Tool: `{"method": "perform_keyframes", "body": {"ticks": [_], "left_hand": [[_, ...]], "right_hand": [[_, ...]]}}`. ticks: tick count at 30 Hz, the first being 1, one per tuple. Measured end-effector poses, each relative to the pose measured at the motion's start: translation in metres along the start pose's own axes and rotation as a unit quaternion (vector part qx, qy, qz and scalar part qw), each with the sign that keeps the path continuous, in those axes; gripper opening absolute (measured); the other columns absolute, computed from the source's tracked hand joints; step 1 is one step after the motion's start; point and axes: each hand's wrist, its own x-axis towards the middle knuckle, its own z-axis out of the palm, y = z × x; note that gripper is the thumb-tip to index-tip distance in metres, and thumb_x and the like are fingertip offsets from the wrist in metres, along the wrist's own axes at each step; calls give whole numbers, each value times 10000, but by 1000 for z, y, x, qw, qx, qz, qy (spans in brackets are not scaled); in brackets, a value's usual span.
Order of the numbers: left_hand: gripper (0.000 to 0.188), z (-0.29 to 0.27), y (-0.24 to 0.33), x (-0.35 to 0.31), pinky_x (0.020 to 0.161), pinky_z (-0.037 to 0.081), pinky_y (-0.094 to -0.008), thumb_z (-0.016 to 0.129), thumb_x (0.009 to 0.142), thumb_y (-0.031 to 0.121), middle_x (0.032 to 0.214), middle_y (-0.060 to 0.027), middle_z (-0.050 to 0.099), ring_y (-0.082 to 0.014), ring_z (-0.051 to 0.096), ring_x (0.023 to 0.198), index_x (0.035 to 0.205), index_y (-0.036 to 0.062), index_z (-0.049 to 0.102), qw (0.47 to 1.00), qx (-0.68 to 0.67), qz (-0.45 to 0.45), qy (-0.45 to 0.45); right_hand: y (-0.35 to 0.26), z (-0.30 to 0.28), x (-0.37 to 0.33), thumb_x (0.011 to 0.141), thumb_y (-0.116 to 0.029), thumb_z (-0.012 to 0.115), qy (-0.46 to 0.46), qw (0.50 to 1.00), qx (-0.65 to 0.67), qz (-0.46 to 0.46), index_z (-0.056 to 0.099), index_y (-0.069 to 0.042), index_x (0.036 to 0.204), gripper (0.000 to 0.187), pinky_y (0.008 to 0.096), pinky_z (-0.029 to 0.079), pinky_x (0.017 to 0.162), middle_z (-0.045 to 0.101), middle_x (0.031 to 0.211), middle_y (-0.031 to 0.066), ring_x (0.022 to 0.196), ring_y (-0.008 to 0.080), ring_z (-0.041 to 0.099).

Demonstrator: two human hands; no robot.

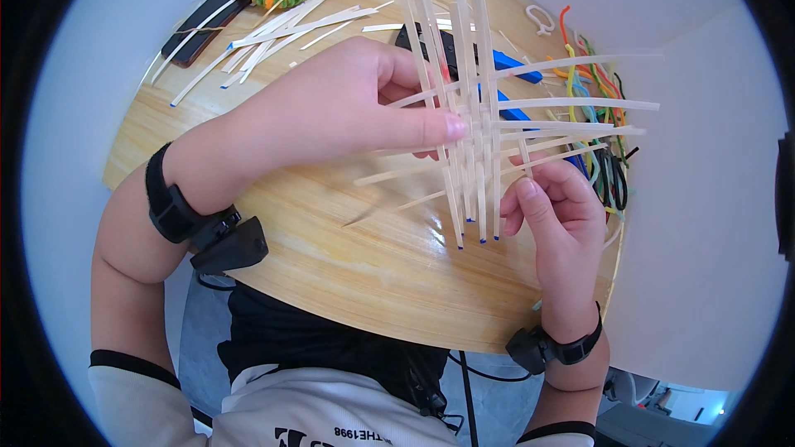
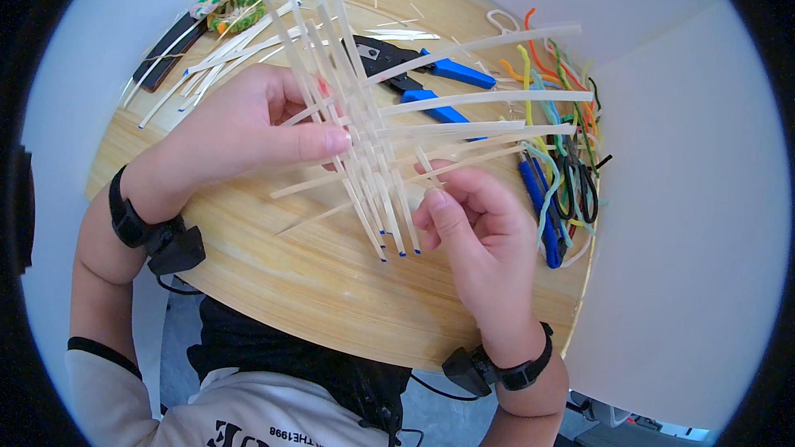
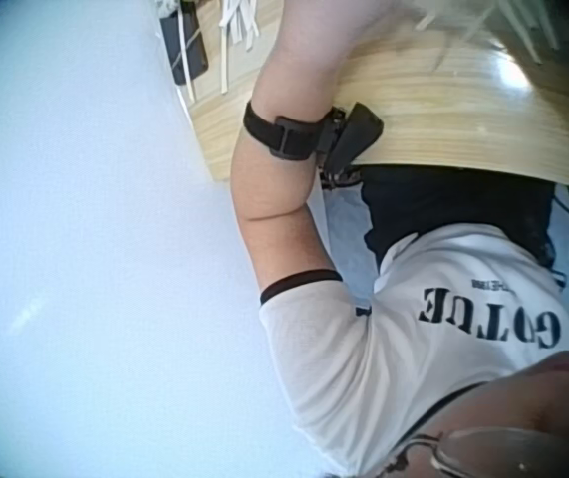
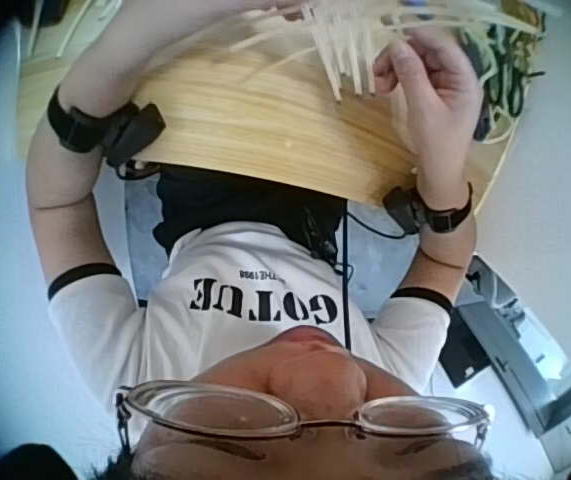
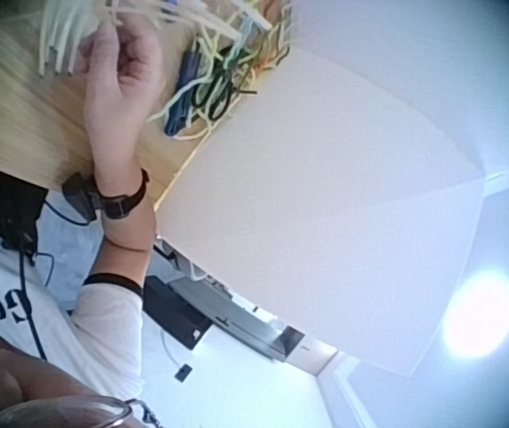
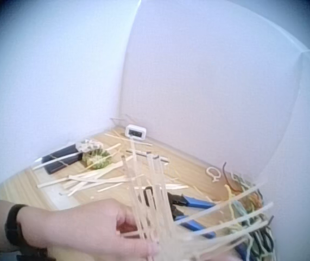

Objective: Interlacing thin wooden or bamboo strips to create a woven pattern on a table.

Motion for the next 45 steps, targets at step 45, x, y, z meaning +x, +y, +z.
{"method": "perform_keyframes", "body": {"ticks": [45], "left_hand": [[292,-2,0,3,802,515,-226,788,1014,308,971,32,754,-31,636,878,1094,27,777,989,92,-105,-58]], "right_hand": [[16,-14,9,1037,-48,695,-56,981,-117,-145,787,45,1125,159,345,618,798,792,1100,181,888,242,765]]}}
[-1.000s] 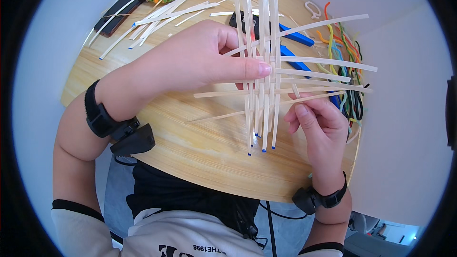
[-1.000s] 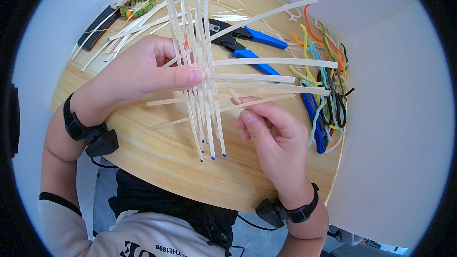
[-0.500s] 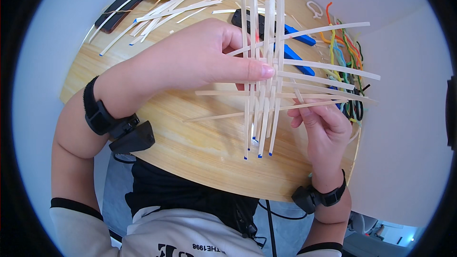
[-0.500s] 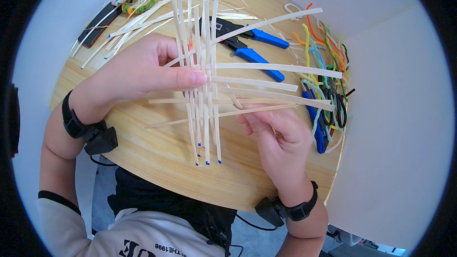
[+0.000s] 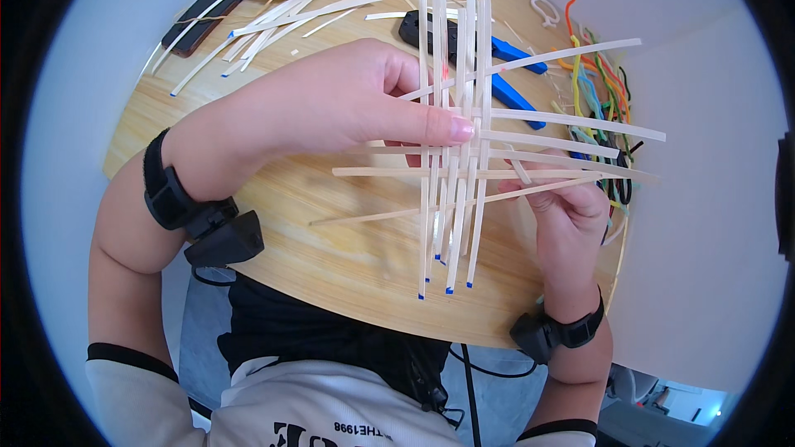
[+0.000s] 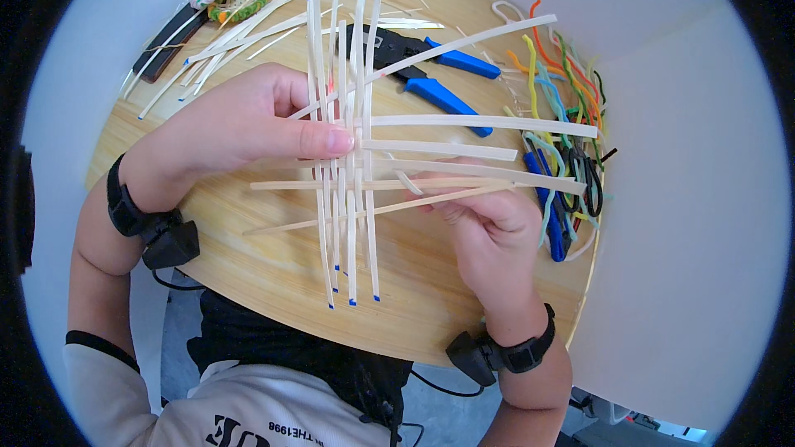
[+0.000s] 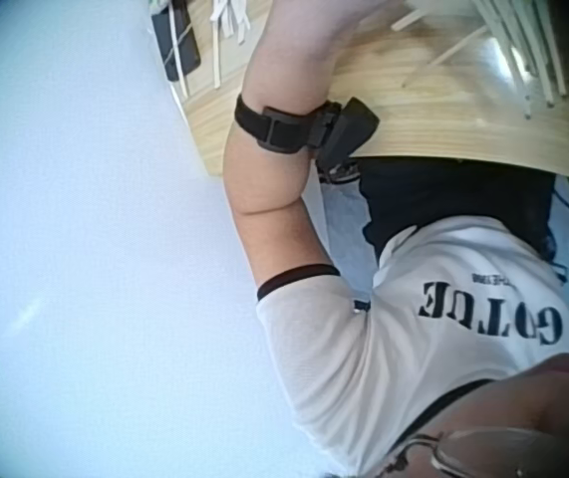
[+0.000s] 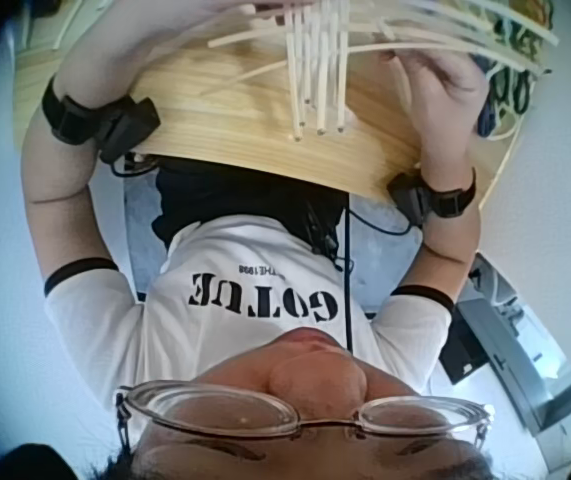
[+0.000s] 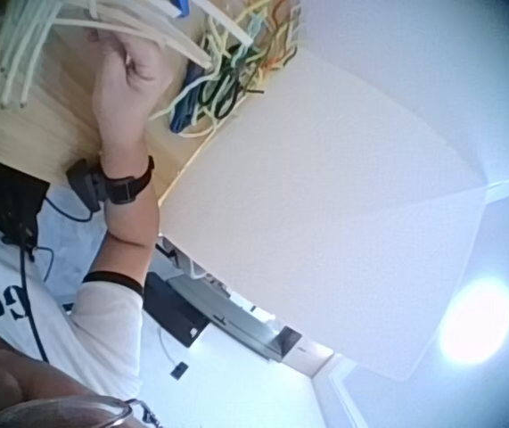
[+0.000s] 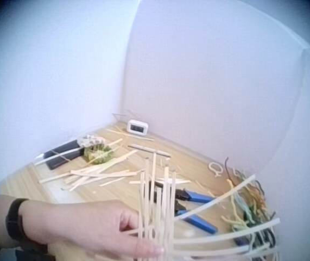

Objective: Interlacing thin wooden or bamboo strips to create a woven pattern on a table.

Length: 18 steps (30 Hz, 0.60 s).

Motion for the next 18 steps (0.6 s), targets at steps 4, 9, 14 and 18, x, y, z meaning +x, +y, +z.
{"method": "perform_keyframes", "body": {"ticks": [4,9,14,18], "left_hand": [[299,4,9,-2,759,507,-227,790,1013,320,923,41,738,-27,625,833,1064,25,777,999,30,-19,-8],[305,8,2,-2,711,501,-236,801,1004,318,886,39,725,-23,614,790,1039,15,780,996,72,-43,22],[320,6,-1,-1,740,506,-231,807,999,313,908,32,736,-32,625,816,1086,6,782,997,-33,58,43],[319,7,-4,-2,757,512,-236,797,1007,318,928,19,745,-37,633,839,1101,13,780,997,-12,48,54]], "right_hand": [[-3,3,-2,1042,15,654,5,1000,2,15,792,41,1141,171,326,615,788,795,1073,162,911,220,761],[-7,10,-6,1068,26,622,17,993,83,80,758,55,1214,202,306,614,768,794,1081,154,931,208,768],[-17,14,-4,1085,-12,617,15,983,132,128,683,84,1311,254,283,606,738,791,1096,158,882,162,748],[-22,15,-1,1093,-39,613,-12,981,103,161,706,67,1293,244,262,594,729,794,1050,143,834,130,727]]}}
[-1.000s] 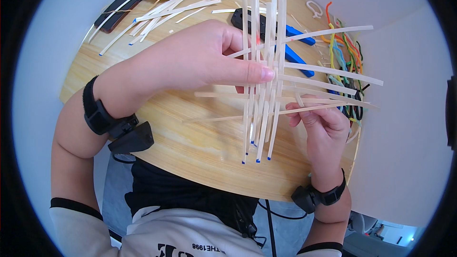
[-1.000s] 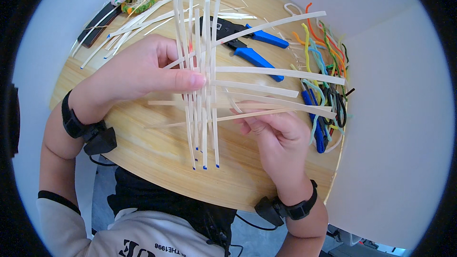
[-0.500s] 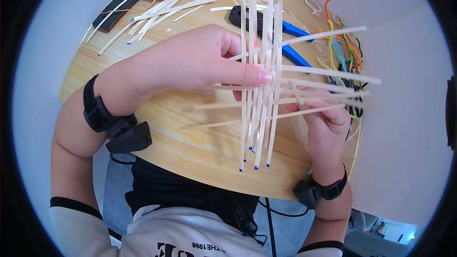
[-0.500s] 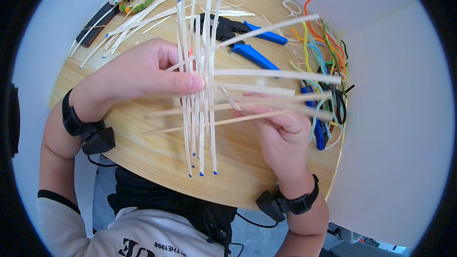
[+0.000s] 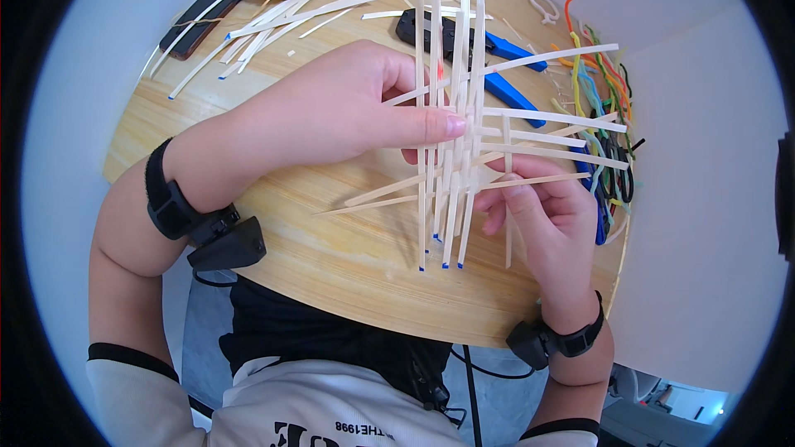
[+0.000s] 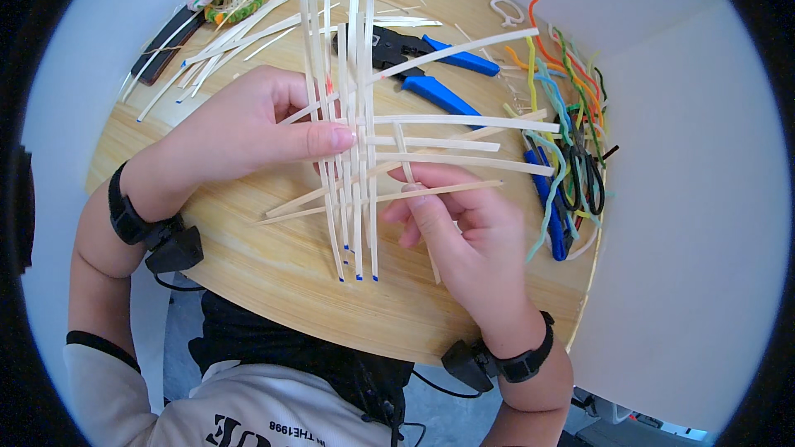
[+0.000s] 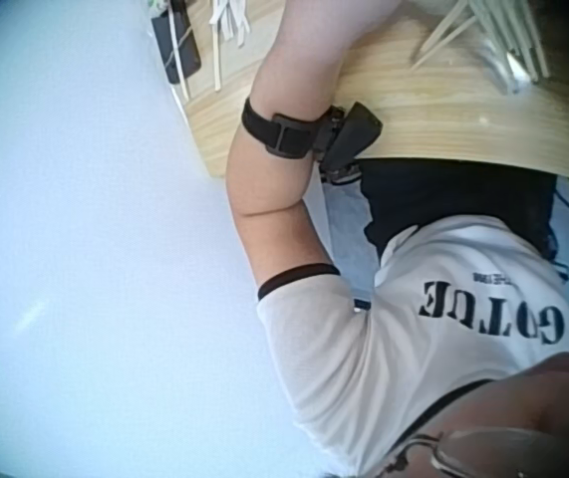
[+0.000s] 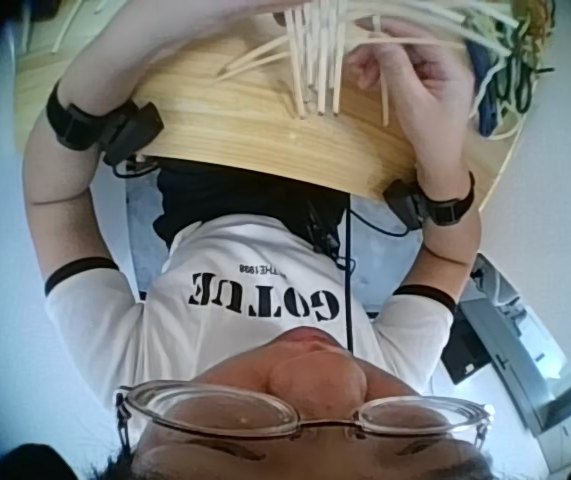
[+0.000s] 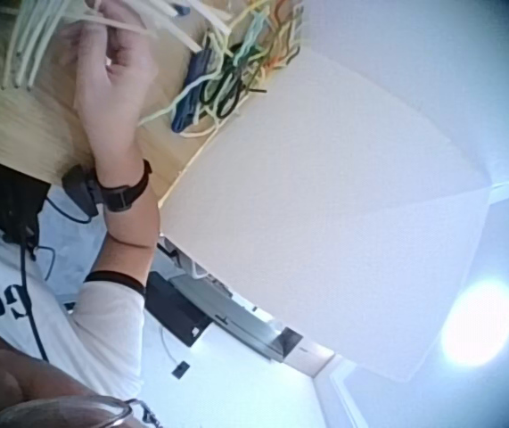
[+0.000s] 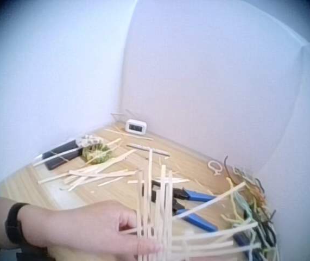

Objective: Interlacing thin wooden or bamboo strips to create a woven pattern on a table.

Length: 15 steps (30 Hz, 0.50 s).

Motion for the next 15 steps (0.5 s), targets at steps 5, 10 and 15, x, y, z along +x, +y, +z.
{"method": "perform_keyframes", "body": {"ticks": [5,10,15], "left_hand": [[325,1,-6,5,770,531,-245,762,1033,339,940,5,752,-42,650,845,1118,25,772,995,96,-22,-14],[342,-3,-16,8,773,554,-252,750,1040,350,942,1,753,-58,673,827,1135,21,756,997,60,-43,-10],[341,-8,-5,10,752,560,-279,772,1017,344,852,-11,716,-96,681,785,1120,20,748,987,100,-123,-29]], "right_hand": [[7,0,5,1108,-122,609,-22,995,-35,95,730,47,1277,268,246,575,711,798,965,105,786,104,711],[1,-10,7,1079,-157,666,0,984,-152,91,762,37,1212,254,260,564,733,803,954,86,775,107,705],[-7,-53,16,1012,-131,724,31,933,-345,98,765,27,1121,196,300,554,762,780,897,91,809,145,709]]}}
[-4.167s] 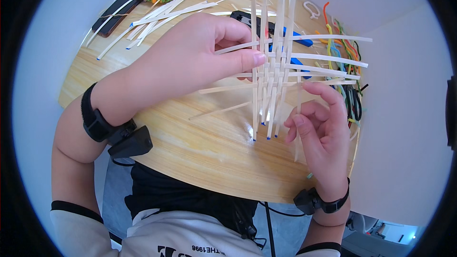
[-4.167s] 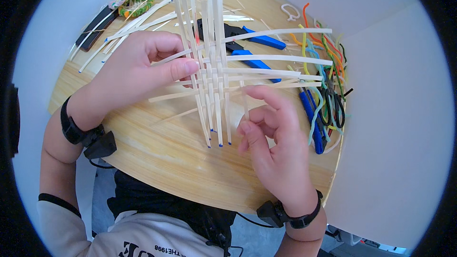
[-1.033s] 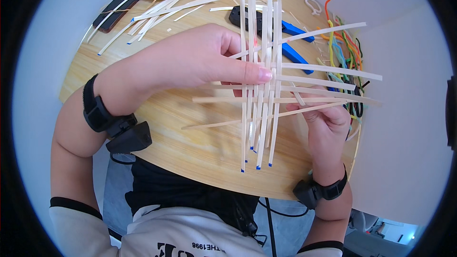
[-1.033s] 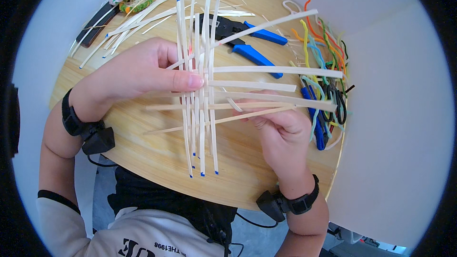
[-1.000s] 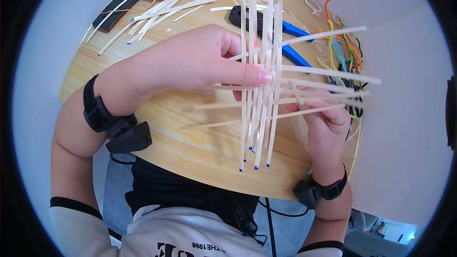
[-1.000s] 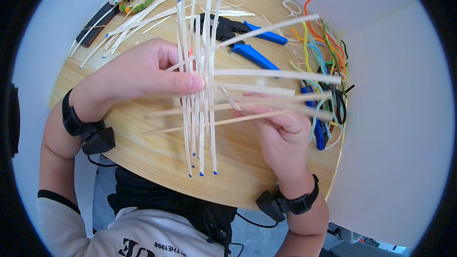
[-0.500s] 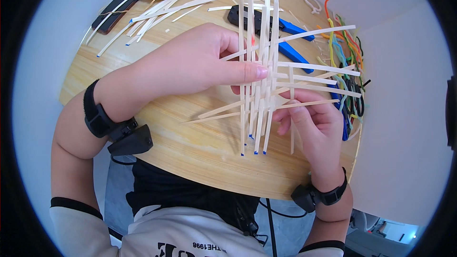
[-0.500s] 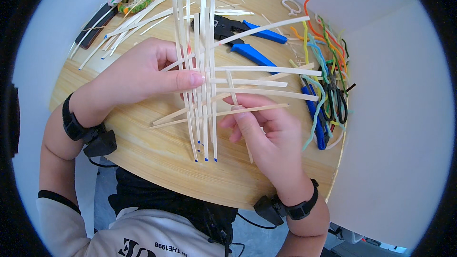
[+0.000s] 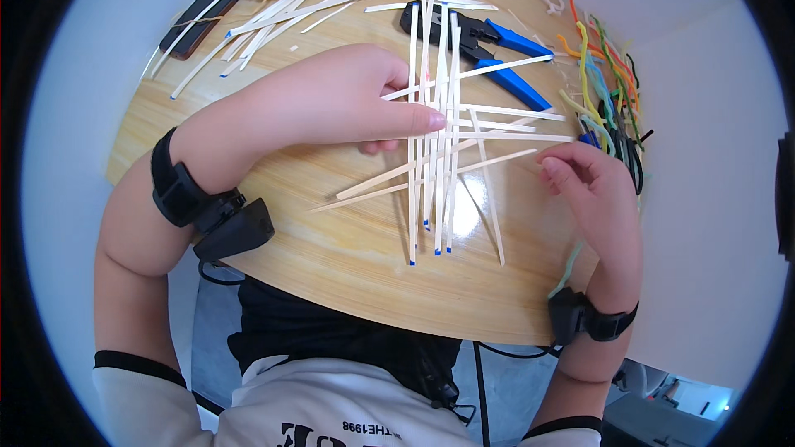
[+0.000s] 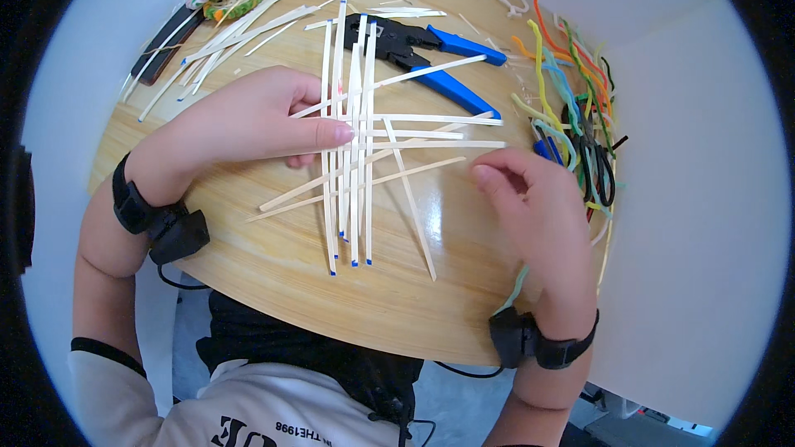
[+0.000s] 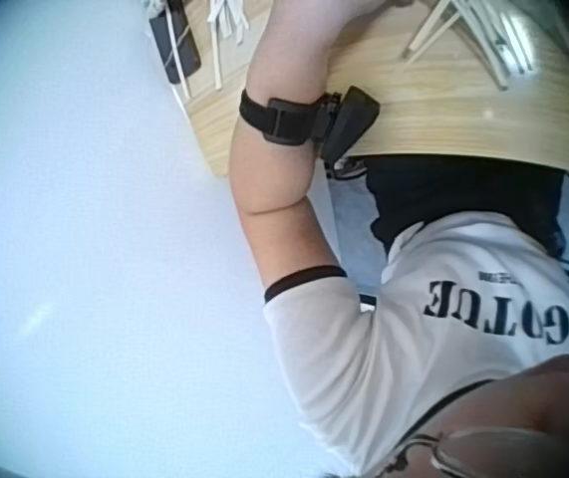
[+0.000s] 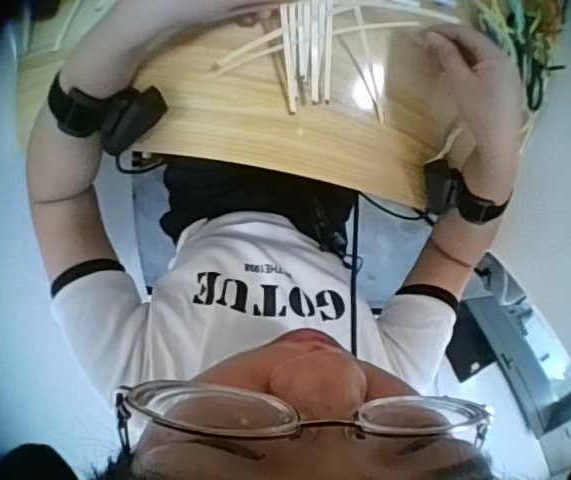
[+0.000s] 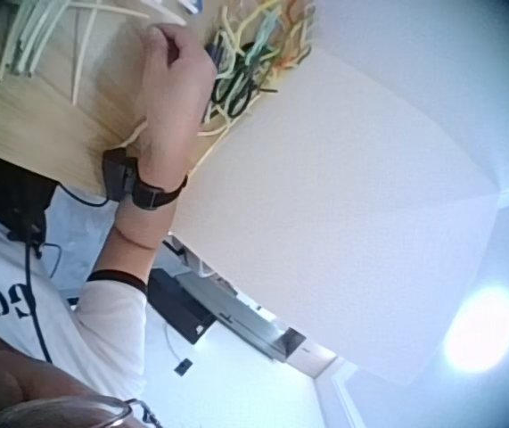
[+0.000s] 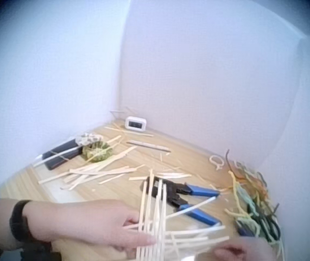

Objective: Interlacing thin wooden or bamboo strips to create a woven pattern on a table.

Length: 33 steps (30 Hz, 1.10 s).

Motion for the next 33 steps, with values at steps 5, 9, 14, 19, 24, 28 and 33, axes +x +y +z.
{"method": "perform_keyframes", "body": {"ticks": [5,9,14,19,24,28,33], "left_hand": [[372,2,13,-25,760,559,-376,855,879,264,822,-105,669,-252,696,797,1129,21,729,930,314,31,187],[426,2,-1,-33,867,558,-396,874,831,253,1001,-130,702,-309,687,965,1153,20,719,899,336,206,193],[560,11,-1,-39,1054,508,-431,884,786,194,1292,-156,635,-360,608,1218,1270,13,667,907,349,217,96],[586,13,-2,-40,1063,508,-433,877,784,153,1303,-165,626,-366,608,1222,1304,9,648,904,349,231,90],[555,15,-4,-42,1065,509,-425,850,800,127,1302,-160,623,-363,608,1222,1299,-2,646,902,352,235,88],[512,17,-11,-38,1069,508,-412,817,831,122,1289,-152,624,-351,606,1226,1296,-11,648,886,372,260,97],[483,19,-11,-39,1068,509,-411,790,858,119,1293,-156,623,-348,601,1238,1302,-10,653,880,380,265,105]], "right_hand": [[5,-3,4,991,-84,721,23,995,-92,12,734,20,1093,146,326,556,770,738,899,92,813,198,693],[0,4,6,942,10,723,78,992,-49,-81,698,-28,1251,311,326,545,861,715,1076,94,966,201,685],[8,11,13,935,85,651,112,980,-55,-156,642,-62,1397,485,300,489,1004,683,1266,51,1134,156,626],[18,21,21,912,123,595,44,977,-55,-200,605,-62,1462,581,354,462,1142,677,1375,91,1303,231,624],[22,25,23,919,122,605,8,976,-58,-210,597,-54,1461,570,374,454,1178,665,1411,108,1342,252,617],[23,31,24,886,91,689,31,969,-39,-240,647,-61,1393,531,410,516,1062,679,1239,144,1199,331,640],[20,31,23,875,84,713,26,972,-43,-230,651,-70,1377,529,401,528,995,650,1133,129,1110,315,628]]}}
